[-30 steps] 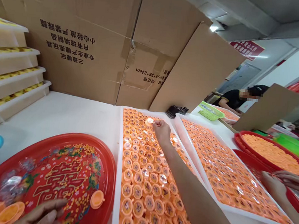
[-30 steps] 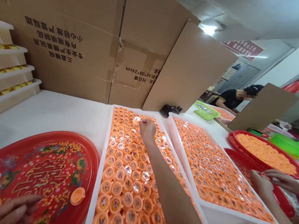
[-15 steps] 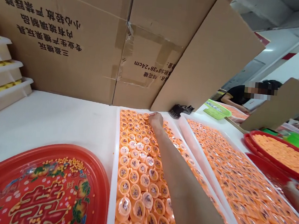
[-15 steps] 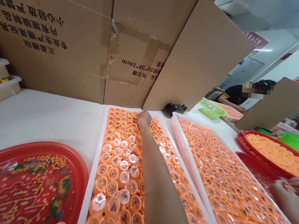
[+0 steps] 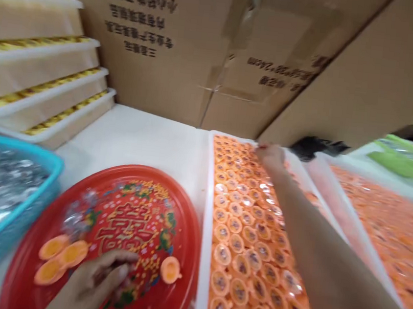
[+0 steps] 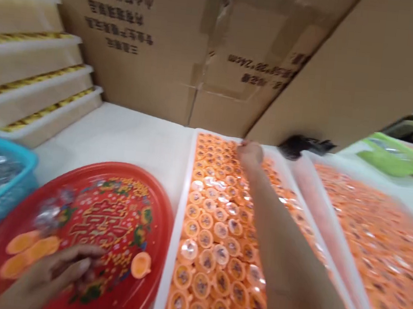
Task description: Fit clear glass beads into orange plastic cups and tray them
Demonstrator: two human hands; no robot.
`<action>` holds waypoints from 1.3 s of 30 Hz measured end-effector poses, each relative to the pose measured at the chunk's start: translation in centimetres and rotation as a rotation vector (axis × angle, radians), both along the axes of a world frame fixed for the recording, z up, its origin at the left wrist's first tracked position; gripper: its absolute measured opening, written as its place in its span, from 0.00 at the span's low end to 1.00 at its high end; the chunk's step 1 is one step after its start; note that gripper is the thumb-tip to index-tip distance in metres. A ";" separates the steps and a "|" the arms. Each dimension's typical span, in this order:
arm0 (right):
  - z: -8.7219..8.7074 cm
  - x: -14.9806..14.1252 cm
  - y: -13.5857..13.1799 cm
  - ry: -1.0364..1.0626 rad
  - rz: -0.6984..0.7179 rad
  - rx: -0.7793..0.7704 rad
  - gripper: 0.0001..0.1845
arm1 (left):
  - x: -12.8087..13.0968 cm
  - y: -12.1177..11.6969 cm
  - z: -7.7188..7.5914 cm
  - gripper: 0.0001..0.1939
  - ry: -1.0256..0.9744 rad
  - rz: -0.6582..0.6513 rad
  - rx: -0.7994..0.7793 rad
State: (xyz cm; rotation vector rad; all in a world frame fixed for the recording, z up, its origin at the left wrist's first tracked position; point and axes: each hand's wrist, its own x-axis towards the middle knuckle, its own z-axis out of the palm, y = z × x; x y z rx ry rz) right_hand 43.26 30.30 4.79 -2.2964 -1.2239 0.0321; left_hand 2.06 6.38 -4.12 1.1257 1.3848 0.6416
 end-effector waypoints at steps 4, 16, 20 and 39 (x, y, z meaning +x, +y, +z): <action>2.3 -6.0 -2.8 -0.018 0.149 0.071 0.17 | -0.6 -0.1 2.1 0.20 0.046 0.002 0.110; -2.9 -27.6 -12.0 -0.202 1.126 -0.257 0.11 | -5.2 -1.8 2.4 0.14 0.335 0.097 0.496; -3.6 -29.1 -10.4 -0.323 0.985 -0.304 0.13 | -7.1 -1.9 2.3 0.14 0.388 0.127 0.518; -5.5 -29.1 -10.6 -0.084 1.079 -0.390 0.07 | -6.4 -2.6 2.1 0.14 0.286 0.079 0.540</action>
